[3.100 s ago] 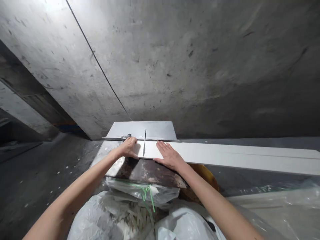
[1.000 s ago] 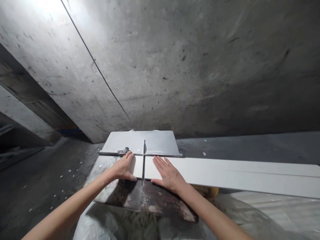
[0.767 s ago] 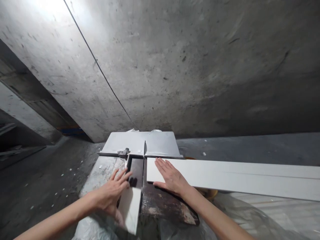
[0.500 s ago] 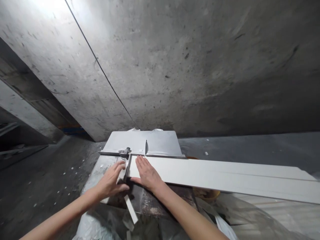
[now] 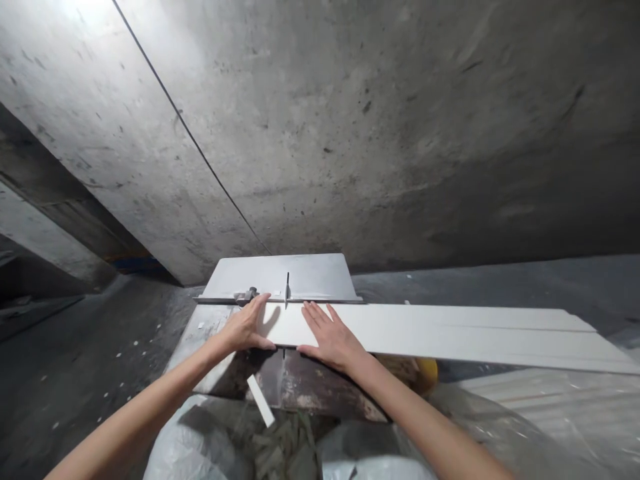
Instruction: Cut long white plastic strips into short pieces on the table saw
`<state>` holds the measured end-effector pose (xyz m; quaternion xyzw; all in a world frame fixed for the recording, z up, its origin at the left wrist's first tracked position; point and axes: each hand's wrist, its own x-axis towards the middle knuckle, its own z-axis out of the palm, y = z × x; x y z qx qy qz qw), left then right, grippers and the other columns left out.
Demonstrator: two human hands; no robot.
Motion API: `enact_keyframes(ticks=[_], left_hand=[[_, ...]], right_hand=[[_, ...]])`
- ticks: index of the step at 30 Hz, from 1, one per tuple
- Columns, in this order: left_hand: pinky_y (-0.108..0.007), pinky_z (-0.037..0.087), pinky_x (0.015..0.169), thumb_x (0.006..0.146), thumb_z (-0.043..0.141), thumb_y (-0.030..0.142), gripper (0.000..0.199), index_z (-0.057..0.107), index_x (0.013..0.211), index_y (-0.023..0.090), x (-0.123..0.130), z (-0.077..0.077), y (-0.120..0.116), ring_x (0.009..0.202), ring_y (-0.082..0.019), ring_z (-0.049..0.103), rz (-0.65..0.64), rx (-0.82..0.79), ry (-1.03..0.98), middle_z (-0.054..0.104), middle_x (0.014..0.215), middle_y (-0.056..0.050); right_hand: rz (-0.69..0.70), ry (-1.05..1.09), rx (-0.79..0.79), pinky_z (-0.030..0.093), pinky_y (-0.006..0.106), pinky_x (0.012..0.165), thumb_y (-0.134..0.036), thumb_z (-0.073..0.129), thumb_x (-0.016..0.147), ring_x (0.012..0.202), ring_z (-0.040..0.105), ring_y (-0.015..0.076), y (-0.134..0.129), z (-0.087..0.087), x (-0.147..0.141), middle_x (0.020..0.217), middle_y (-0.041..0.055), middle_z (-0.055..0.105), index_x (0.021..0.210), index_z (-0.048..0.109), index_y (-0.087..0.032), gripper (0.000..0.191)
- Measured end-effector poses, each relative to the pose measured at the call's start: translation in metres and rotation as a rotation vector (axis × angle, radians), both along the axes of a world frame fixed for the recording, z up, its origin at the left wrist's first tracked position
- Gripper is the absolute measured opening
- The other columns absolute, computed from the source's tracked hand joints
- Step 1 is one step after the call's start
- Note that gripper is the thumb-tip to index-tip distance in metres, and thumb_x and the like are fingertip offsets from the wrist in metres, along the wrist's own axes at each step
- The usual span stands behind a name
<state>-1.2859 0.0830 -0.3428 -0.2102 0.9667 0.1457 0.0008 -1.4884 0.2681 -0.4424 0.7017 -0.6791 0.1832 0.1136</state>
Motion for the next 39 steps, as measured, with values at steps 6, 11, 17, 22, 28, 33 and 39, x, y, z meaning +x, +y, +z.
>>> enact_keyframes(ticks=[6, 11, 17, 22, 28, 33, 39], left_hand=[[-0.044, 0.038, 0.107, 0.051, 0.086, 0.055, 0.119, 0.021, 0.144, 0.017, -0.051, 0.005, -0.046, 0.133, -0.034, 0.040, 0.023, -0.043, 0.016, 0.035, 0.148, -0.019], [-0.043, 0.044, 0.099, 0.052, 0.084, 0.056, 0.103, 0.033, 0.133, 0.019, -0.055, 0.010, -0.044, 0.124, -0.034, 0.048, 0.024, -0.070, -0.010, 0.044, 0.138, -0.016], [-0.045, 0.046, 0.097, 0.047, 0.083, 0.061, 0.105, 0.035, 0.131, 0.019, -0.018, 0.005, -0.006, 0.124, -0.036, 0.047, -0.006, -0.073, -0.052, 0.035, 0.142, -0.016], [-0.055, 0.037, 0.106, 0.043, 0.085, 0.059, 0.114, 0.033, 0.136, 0.019, 0.022, 0.005, 0.029, 0.135, -0.044, 0.033, -0.002, -0.054, -0.155, 0.021, 0.153, -0.020], [-0.067, -0.008, 0.112, 0.041, 0.079, 0.072, 0.108, 0.041, 0.128, 0.020, 0.091, 0.020, 0.087, 0.140, -0.045, 0.023, -0.314, -0.037, -0.171, 0.056, 0.127, -0.013], [-0.058, 0.020, 0.114, 0.060, 0.076, 0.068, 0.076, 0.050, 0.113, 0.020, 0.114, 0.020, 0.088, 0.113, -0.032, 0.055, -0.204, -0.045, -0.023, 0.061, 0.111, -0.010], [-0.045, 0.041, 0.105, 0.064, 0.077, 0.063, 0.110, 0.019, 0.147, 0.019, 0.075, 0.010, 0.043, 0.137, -0.034, 0.035, -0.008, -0.056, 0.123, 0.021, 0.154, -0.021]], right_hand=[[-0.042, 0.025, 0.054, 0.026, 0.053, 0.113, -0.063, 0.040, 0.093, 0.140, 0.031, 0.0300, -0.053, 0.020, -0.042, 0.151, 0.0195, 0.031, 0.147, 0.032, -0.007, 0.078], [-0.049, 0.011, 0.061, 0.026, 0.052, 0.114, -0.061, 0.041, 0.093, 0.140, 0.030, 0.0292, -0.054, 0.022, -0.045, 0.151, 0.0187, 0.032, 0.148, 0.031, -0.006, 0.078], [-0.022, 0.012, -0.049, 0.028, 0.051, 0.113, -0.060, 0.046, 0.092, 0.140, 0.031, 0.0291, -0.010, 0.005, -0.006, 0.151, 0.0175, 0.033, 0.151, 0.023, -0.010, 0.081], [0.004, 0.023, -0.094, 0.032, 0.050, 0.110, -0.062, 0.049, 0.090, 0.138, 0.034, 0.0294, 0.040, -0.005, 0.006, 0.151, 0.0155, 0.034, 0.154, 0.013, -0.013, 0.087], [0.043, 0.001, -0.084, 0.035, 0.050, 0.110, -0.060, 0.050, 0.091, 0.138, 0.035, 0.0302, 0.043, -0.002, 0.014, 0.150, 0.0174, 0.036, 0.151, 0.023, -0.011, 0.083], [0.058, -0.110, -0.088, 0.035, 0.050, 0.112, -0.060, 0.060, 0.084, 0.137, 0.035, 0.0326, -0.015, 0.013, 0.071, 0.146, 0.0235, 0.038, 0.143, 0.040, -0.002, 0.085], [0.104, -0.275, -0.081, 0.032, 0.050, 0.114, -0.060, 0.046, 0.093, 0.139, 0.033, 0.0296, -0.039, 0.031, 0.099, 0.148, 0.0207, 0.037, 0.148, 0.031, -0.007, 0.078]])
